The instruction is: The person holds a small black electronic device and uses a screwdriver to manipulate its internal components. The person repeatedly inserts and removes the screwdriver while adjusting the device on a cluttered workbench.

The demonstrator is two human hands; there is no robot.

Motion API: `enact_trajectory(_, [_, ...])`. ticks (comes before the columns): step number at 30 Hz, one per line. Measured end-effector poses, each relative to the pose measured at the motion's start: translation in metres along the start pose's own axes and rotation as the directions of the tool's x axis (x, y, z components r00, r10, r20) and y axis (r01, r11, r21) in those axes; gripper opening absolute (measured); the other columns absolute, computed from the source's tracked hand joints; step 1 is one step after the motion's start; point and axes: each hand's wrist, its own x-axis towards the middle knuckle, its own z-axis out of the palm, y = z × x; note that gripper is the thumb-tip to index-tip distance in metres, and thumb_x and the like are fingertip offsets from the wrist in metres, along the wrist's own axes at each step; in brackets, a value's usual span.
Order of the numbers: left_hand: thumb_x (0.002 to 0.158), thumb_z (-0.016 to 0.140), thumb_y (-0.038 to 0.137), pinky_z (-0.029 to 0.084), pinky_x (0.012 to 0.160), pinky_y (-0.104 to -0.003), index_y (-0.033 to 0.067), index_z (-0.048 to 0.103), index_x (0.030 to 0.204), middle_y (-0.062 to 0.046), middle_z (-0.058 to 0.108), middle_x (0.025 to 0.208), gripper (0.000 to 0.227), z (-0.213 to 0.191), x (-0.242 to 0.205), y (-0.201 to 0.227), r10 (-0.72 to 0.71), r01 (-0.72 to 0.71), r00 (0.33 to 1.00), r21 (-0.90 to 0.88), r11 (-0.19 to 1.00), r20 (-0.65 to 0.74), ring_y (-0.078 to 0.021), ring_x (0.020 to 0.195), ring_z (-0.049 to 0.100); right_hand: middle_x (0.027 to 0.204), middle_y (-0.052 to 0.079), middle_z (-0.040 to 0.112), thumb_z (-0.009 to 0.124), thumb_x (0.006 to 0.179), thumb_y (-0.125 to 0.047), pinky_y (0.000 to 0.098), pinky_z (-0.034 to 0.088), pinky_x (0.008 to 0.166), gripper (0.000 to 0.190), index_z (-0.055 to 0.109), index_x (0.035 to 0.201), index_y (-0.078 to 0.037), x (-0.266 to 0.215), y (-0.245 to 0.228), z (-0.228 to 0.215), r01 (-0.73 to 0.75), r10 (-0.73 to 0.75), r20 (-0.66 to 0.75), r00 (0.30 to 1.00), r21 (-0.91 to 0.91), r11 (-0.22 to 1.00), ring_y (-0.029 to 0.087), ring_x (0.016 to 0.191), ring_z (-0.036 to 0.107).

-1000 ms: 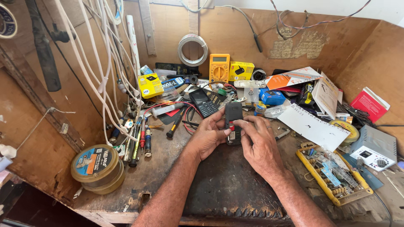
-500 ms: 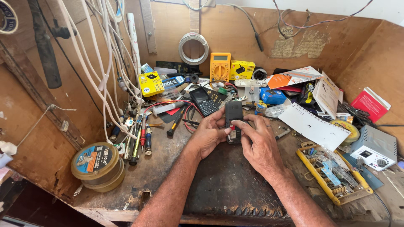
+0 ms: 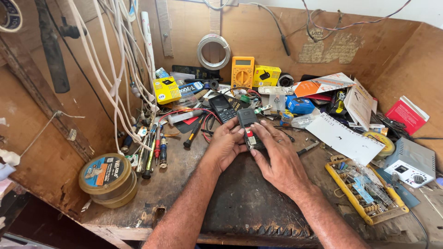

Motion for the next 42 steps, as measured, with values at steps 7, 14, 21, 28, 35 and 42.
enact_trajectory(7, [0.104, 0.050, 0.003, 0.065, 0.077, -0.038, 0.0043, 0.046, 0.150, -0.013, 0.069, 0.117, 0.047, -0.003, 0.001, -0.004, 0.011, -0.010, 1.000, 0.040, 0.999, -0.024, -0.0203, 0.098, 0.071, 0.150, 0.022, 0.052, 0.070, 0.091, -0.019, 0.0518, 0.037, 0.112, 0.055, 0.055, 0.142, -0.005, -0.003, 0.002, 0.006, 0.005, 0.000, 0.045, 0.999, -0.114, 0.993, 0.039, 0.133, 0.050])
enact_trajectory(14, [0.101, 0.050, -0.002, 0.065, 0.083, -0.041, 0.0037, 0.044, 0.149, -0.014, 0.070, 0.122, 0.049, -0.004, 0.002, -0.006, 0.018, -0.018, 1.000, -0.010, 1.000, 0.007, -0.0224, 0.101, 0.073, 0.142, 0.020, 0.058, 0.074, 0.087, -0.017, 0.0513, 0.041, 0.108, 0.052, 0.060, 0.135, -0.003, -0.003, 0.001, 0.009, 0.064, -0.065, 0.003, 0.998, -0.192, 0.979, 0.041, 0.126, 0.055])
enact_trajectory(21, [0.100, 0.050, -0.002, 0.064, 0.085, -0.043, 0.0044, 0.040, 0.150, -0.017, 0.069, 0.125, 0.051, 0.000, 0.003, -0.007, 0.022, -0.021, 0.999, 0.028, 0.999, -0.031, -0.0263, 0.104, 0.072, 0.126, 0.012, 0.069, 0.078, 0.086, -0.016, 0.0482, 0.045, 0.108, 0.047, 0.061, 0.128, -0.004, -0.006, 0.001, 0.006, 0.056, -0.066, -0.057, 0.996, -0.156, 0.986, 0.034, 0.125, 0.061])
enact_trajectory(28, [0.099, 0.050, -0.003, 0.065, 0.087, -0.043, 0.0026, 0.040, 0.150, -0.017, 0.068, 0.127, 0.052, 0.002, 0.001, -0.005, 0.047, -0.046, 0.999, 0.026, 0.999, -0.025, -0.0253, 0.106, 0.072, 0.134, 0.023, 0.061, 0.079, 0.082, -0.017, 0.0508, 0.044, 0.105, 0.061, 0.056, 0.135, 0.000, -0.002, -0.004, 0.001, 0.021, -0.027, -0.077, 0.997, -0.074, 0.997, 0.040, 0.125, 0.057])
enact_trajectory(35, [0.098, 0.055, -0.001, 0.065, 0.081, -0.042, 0.0000, 0.044, 0.147, -0.015, 0.069, 0.122, 0.050, 0.001, 0.000, -0.006, 0.080, -0.081, 0.997, 0.055, 0.995, 0.014, -0.0239, 0.100, 0.073, 0.132, 0.021, 0.064, 0.073, 0.092, -0.013, 0.0495, 0.045, 0.107, 0.042, 0.062, 0.132, -0.003, -0.001, -0.002, 0.004, -0.019, 0.018, -0.108, 0.994, -0.009, 1.000, 0.039, 0.128, 0.058])
enact_trajectory(42, [0.095, 0.061, 0.002, 0.065, 0.078, -0.038, 0.0001, 0.047, 0.147, -0.013, 0.072, 0.122, 0.054, 0.012, -0.008, 0.000, 0.075, -0.076, 0.997, 0.163, 0.984, 0.012, -0.0202, 0.100, 0.073, 0.113, 0.012, 0.072, 0.072, 0.095, -0.005, 0.0405, 0.055, 0.095, 0.024, 0.070, 0.119, -0.005, -0.005, 0.004, 0.003, -0.115, 0.139, -0.187, 0.973, 0.134, 0.984, 0.030, 0.114, 0.067])
